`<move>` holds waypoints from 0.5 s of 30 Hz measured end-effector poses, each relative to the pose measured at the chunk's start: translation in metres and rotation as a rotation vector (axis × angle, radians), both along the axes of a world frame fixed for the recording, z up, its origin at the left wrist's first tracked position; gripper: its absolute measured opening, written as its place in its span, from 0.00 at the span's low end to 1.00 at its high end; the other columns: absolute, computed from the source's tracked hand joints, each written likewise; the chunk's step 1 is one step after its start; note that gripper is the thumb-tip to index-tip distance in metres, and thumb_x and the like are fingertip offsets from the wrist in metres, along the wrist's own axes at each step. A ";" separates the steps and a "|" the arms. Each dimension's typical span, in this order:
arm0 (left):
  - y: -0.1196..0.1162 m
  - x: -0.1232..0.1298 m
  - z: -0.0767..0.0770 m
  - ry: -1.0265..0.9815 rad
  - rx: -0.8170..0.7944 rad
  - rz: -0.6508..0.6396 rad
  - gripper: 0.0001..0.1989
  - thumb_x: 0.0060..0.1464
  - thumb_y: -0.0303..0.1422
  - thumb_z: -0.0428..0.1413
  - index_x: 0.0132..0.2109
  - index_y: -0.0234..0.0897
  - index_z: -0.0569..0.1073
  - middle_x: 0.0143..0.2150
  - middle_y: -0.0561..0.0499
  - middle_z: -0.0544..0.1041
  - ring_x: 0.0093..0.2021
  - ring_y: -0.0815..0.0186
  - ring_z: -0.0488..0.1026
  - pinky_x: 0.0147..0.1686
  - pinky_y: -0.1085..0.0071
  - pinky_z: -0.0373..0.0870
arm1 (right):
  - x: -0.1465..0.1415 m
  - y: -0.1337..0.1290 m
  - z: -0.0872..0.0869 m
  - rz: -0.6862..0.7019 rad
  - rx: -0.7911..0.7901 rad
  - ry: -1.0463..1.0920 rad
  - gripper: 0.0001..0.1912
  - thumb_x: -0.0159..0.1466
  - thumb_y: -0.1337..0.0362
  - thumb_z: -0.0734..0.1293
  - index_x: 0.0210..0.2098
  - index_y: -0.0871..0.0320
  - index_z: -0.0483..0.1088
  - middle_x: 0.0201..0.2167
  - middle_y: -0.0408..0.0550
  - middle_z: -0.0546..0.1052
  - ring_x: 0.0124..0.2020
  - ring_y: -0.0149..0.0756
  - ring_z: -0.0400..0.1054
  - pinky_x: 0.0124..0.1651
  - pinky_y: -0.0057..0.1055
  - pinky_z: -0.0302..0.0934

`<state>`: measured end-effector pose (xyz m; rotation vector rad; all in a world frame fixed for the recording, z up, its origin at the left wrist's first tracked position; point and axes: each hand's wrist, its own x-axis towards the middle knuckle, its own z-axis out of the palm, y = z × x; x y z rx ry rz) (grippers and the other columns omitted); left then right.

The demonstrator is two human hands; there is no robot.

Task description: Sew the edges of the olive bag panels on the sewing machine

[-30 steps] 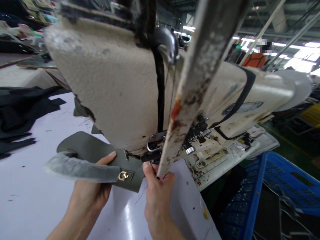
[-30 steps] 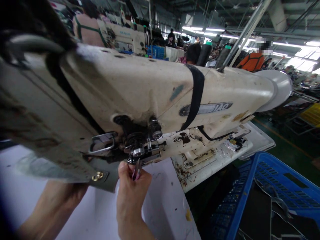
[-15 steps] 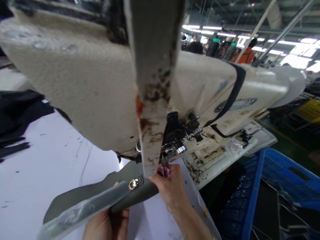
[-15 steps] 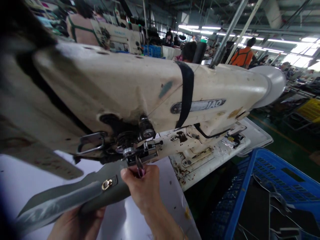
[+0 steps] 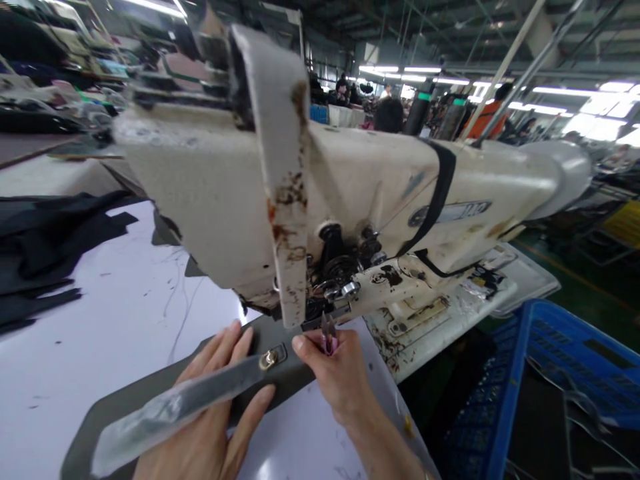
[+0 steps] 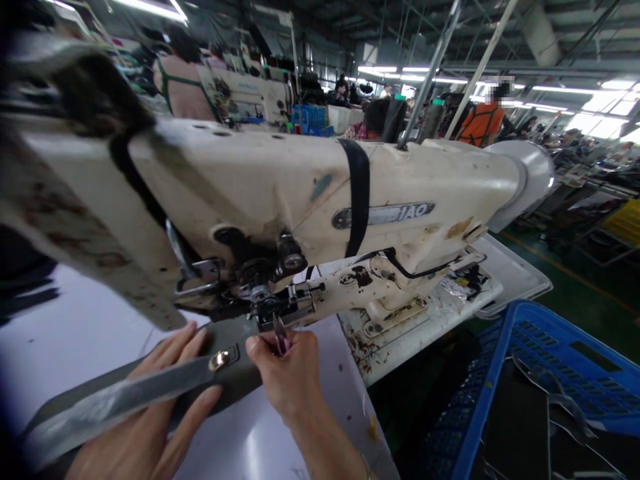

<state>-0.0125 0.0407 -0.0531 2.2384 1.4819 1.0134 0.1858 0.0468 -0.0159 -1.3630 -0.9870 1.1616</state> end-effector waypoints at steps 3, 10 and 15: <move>0.021 0.013 0.004 0.143 0.115 -0.069 0.38 0.62 0.43 0.57 0.75 0.48 0.54 0.73 0.46 0.62 0.72 0.49 0.59 0.74 0.53 0.49 | 0.002 -0.004 0.001 0.031 0.028 -0.053 0.20 0.63 0.60 0.66 0.17 0.56 0.60 0.20 0.37 0.53 0.25 0.29 0.47 0.29 0.29 0.44; 0.034 0.022 0.021 -0.277 -0.190 -0.057 0.26 0.47 0.41 0.69 0.55 0.43 0.80 0.60 0.43 0.78 0.68 0.45 0.65 0.74 0.50 0.49 | 0.005 -0.009 -0.005 0.056 0.036 -0.138 0.19 0.67 0.58 0.64 0.21 0.58 0.64 0.21 0.38 0.56 0.25 0.29 0.49 0.28 0.29 0.44; 0.044 0.033 0.031 -0.776 -0.391 0.067 0.06 0.53 0.29 0.61 0.40 0.40 0.80 0.49 0.46 0.84 0.64 0.50 0.71 0.68 0.50 0.61 | 0.004 -0.005 -0.010 0.043 0.016 -0.063 0.18 0.67 0.58 0.65 0.22 0.58 0.64 0.21 0.38 0.57 0.25 0.29 0.49 0.28 0.29 0.44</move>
